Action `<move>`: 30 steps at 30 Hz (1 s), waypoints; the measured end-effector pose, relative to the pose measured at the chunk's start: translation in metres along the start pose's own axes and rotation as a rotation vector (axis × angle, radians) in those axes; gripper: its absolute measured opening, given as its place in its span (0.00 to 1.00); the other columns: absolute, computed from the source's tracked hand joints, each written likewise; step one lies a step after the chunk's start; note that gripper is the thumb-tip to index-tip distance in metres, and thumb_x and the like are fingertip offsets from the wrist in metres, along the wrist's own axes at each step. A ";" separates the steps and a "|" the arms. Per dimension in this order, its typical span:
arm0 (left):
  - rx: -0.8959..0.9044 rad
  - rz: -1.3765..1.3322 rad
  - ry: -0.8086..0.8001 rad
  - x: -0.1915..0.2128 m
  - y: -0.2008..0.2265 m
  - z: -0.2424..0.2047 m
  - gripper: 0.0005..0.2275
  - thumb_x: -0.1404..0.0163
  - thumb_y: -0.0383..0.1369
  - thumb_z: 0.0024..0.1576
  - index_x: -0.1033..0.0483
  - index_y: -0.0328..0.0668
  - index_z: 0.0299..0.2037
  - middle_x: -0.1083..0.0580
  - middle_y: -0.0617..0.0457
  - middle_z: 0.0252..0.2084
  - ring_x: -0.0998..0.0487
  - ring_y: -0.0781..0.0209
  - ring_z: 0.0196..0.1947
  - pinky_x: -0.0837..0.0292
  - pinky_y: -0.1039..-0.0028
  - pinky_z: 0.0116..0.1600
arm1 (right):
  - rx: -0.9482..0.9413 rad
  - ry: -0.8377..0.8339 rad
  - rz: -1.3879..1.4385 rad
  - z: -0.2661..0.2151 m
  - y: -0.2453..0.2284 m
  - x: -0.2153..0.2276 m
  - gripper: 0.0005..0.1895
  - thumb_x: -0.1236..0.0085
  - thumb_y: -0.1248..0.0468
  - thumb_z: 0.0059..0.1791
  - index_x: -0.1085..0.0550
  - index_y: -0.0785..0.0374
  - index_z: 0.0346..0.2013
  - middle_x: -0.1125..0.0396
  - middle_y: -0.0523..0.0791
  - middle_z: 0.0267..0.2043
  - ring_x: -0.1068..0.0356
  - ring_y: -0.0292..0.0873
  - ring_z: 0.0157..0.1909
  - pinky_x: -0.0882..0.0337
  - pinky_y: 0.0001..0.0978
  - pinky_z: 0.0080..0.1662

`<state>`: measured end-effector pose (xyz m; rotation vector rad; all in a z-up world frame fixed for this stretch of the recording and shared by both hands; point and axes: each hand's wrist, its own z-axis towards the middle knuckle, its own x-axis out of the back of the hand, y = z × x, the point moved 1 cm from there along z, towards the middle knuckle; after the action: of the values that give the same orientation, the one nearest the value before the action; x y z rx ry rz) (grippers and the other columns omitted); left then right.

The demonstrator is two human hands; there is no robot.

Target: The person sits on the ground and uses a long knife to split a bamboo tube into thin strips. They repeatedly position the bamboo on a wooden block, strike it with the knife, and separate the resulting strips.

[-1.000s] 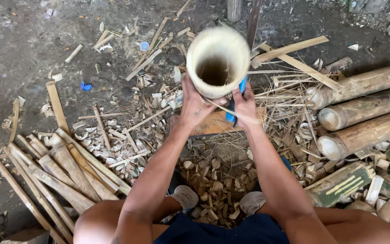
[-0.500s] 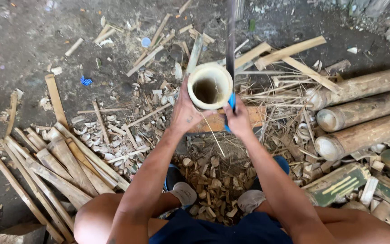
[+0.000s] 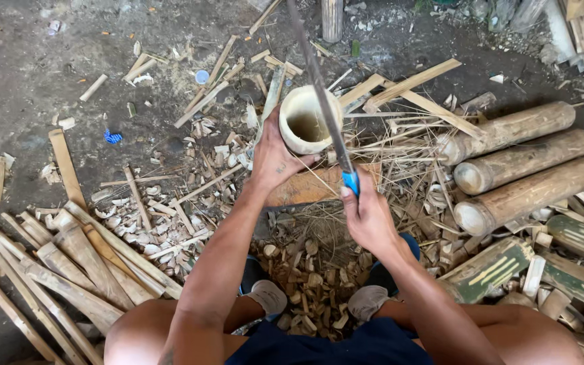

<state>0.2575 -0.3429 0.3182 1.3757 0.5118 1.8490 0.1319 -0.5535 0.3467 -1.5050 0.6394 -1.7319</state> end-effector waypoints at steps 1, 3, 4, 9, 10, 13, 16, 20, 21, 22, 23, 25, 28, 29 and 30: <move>-0.015 0.007 -0.017 0.001 0.000 0.002 0.59 0.29 0.52 0.37 0.56 0.33 0.73 0.39 0.33 0.67 0.29 0.40 0.62 0.28 0.56 0.64 | 0.123 0.052 0.050 -0.004 -0.010 0.009 0.22 0.61 0.66 0.58 0.46 0.66 0.67 0.32 0.46 0.26 0.32 0.39 0.18 0.34 0.30 0.20; -0.069 0.021 0.000 0.003 0.000 0.007 0.58 0.29 0.52 0.38 0.56 0.33 0.73 0.39 0.33 0.66 0.31 0.37 0.64 0.30 0.54 0.66 | 0.350 0.212 0.081 -0.008 -0.026 0.025 0.18 0.63 0.67 0.60 0.46 0.68 0.65 0.32 0.44 0.29 0.31 0.36 0.22 0.33 0.25 0.21; -0.090 0.027 0.000 0.001 -0.002 0.005 0.58 0.28 0.52 0.39 0.55 0.34 0.73 0.39 0.33 0.66 0.32 0.36 0.65 0.31 0.53 0.67 | 0.446 0.315 0.064 -0.011 -0.029 0.029 0.15 0.62 0.67 0.62 0.45 0.66 0.63 0.32 0.44 0.30 0.30 0.36 0.24 0.31 0.24 0.24; -0.012 0.004 -0.047 -0.012 -0.009 -0.003 0.58 0.28 0.49 0.35 0.54 0.36 0.72 0.39 0.35 0.67 0.32 0.39 0.66 0.32 0.56 0.67 | -0.038 0.029 -0.084 0.021 0.009 -0.023 0.07 0.60 0.67 0.60 0.41 0.67 0.52 0.35 0.46 0.22 0.33 0.44 0.18 0.34 0.29 0.18; 0.045 0.001 -0.071 -0.015 -0.011 -0.001 0.58 0.28 0.48 0.33 0.53 0.38 0.72 0.39 0.36 0.68 0.32 0.40 0.65 0.31 0.57 0.67 | -0.173 -0.067 -0.118 0.030 0.025 -0.037 0.06 0.59 0.67 0.59 0.40 0.67 0.49 0.35 0.46 0.20 0.33 0.46 0.16 0.34 0.31 0.16; -0.114 0.049 0.048 -0.022 -0.013 0.000 0.55 0.26 0.45 0.37 0.51 0.36 0.72 0.37 0.35 0.68 0.34 0.35 0.68 0.34 0.54 0.70 | 0.233 0.289 0.011 0.034 0.055 -0.057 0.07 0.53 0.70 0.54 0.38 0.69 0.46 0.34 0.48 0.23 0.30 0.45 0.21 0.32 0.31 0.24; -0.290 0.049 0.024 -0.027 -0.015 0.005 0.61 0.25 0.48 0.36 0.57 0.28 0.73 0.40 0.29 0.69 0.36 0.31 0.68 0.37 0.51 0.70 | 0.173 0.199 0.054 0.035 0.061 -0.048 0.08 0.52 0.70 0.54 0.37 0.68 0.46 0.35 0.48 0.20 0.32 0.44 0.18 0.34 0.34 0.21; -0.170 -0.093 0.065 -0.012 -0.013 0.021 0.57 0.27 0.47 0.40 0.54 0.32 0.73 0.37 0.33 0.69 0.30 0.39 0.67 0.33 0.58 0.71 | 0.088 0.024 0.026 0.066 0.023 -0.009 0.07 0.55 0.68 0.56 0.38 0.68 0.47 0.34 0.48 0.18 0.33 0.43 0.14 0.36 0.35 0.15; -0.211 -0.123 0.113 -0.005 -0.010 0.027 0.56 0.26 0.45 0.41 0.55 0.31 0.74 0.37 0.33 0.69 0.31 0.39 0.68 0.33 0.58 0.72 | 0.082 0.002 0.018 0.076 0.012 0.001 0.06 0.56 0.68 0.56 0.38 0.68 0.47 0.34 0.47 0.18 0.32 0.42 0.15 0.35 0.35 0.15; -0.254 -0.152 0.167 0.001 -0.006 0.031 0.56 0.26 0.42 0.43 0.55 0.31 0.74 0.37 0.32 0.69 0.31 0.39 0.70 0.33 0.57 0.73 | 0.082 -0.021 0.011 0.082 0.001 0.010 0.06 0.56 0.69 0.56 0.39 0.68 0.47 0.34 0.46 0.18 0.31 0.41 0.15 0.34 0.35 0.15; -0.205 -0.107 0.199 0.005 -0.003 0.035 0.57 0.25 0.41 0.40 0.56 0.31 0.74 0.37 0.33 0.68 0.31 0.38 0.68 0.32 0.56 0.72 | 0.079 -0.044 -0.013 0.086 -0.006 0.019 0.07 0.56 0.68 0.57 0.39 0.67 0.47 0.34 0.47 0.18 0.32 0.42 0.15 0.34 0.35 0.15; -0.084 -0.021 0.250 0.006 0.003 0.033 0.59 0.24 0.40 0.35 0.56 0.30 0.73 0.36 0.33 0.65 0.31 0.38 0.66 0.31 0.55 0.69 | 0.058 -0.107 -0.058 0.089 -0.011 0.026 0.08 0.55 0.66 0.57 0.39 0.66 0.48 0.35 0.47 0.18 0.33 0.44 0.14 0.35 0.37 0.14; -0.148 -0.147 0.296 0.014 0.010 0.023 0.60 0.24 0.37 0.37 0.61 0.31 0.74 0.39 0.32 0.67 0.32 0.36 0.67 0.34 0.51 0.71 | 0.368 0.101 -0.049 0.092 -0.009 0.015 0.10 0.52 0.68 0.57 0.39 0.69 0.50 0.35 0.46 0.20 0.29 0.40 0.20 0.33 0.35 0.20; -0.010 0.053 0.060 0.018 0.012 0.015 0.56 0.27 0.38 0.41 0.59 0.37 0.74 0.43 0.35 0.69 0.36 0.36 0.68 0.36 0.48 0.70 | 0.290 0.056 -0.041 0.092 -0.002 0.005 0.09 0.54 0.68 0.57 0.39 0.69 0.49 0.34 0.45 0.21 0.30 0.39 0.19 0.32 0.34 0.19; 0.127 0.249 -0.168 0.025 0.012 0.011 0.52 0.29 0.38 0.45 0.58 0.43 0.75 0.47 0.38 0.72 0.39 0.37 0.69 0.39 0.45 0.69 | 0.221 0.014 -0.036 0.097 0.004 -0.007 0.07 0.55 0.67 0.58 0.39 0.68 0.48 0.34 0.44 0.22 0.31 0.38 0.19 0.31 0.33 0.18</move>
<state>0.2608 -0.3325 0.3457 1.7295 0.3906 1.8984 0.2276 -0.5409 0.3574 -1.3590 0.4145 -1.7791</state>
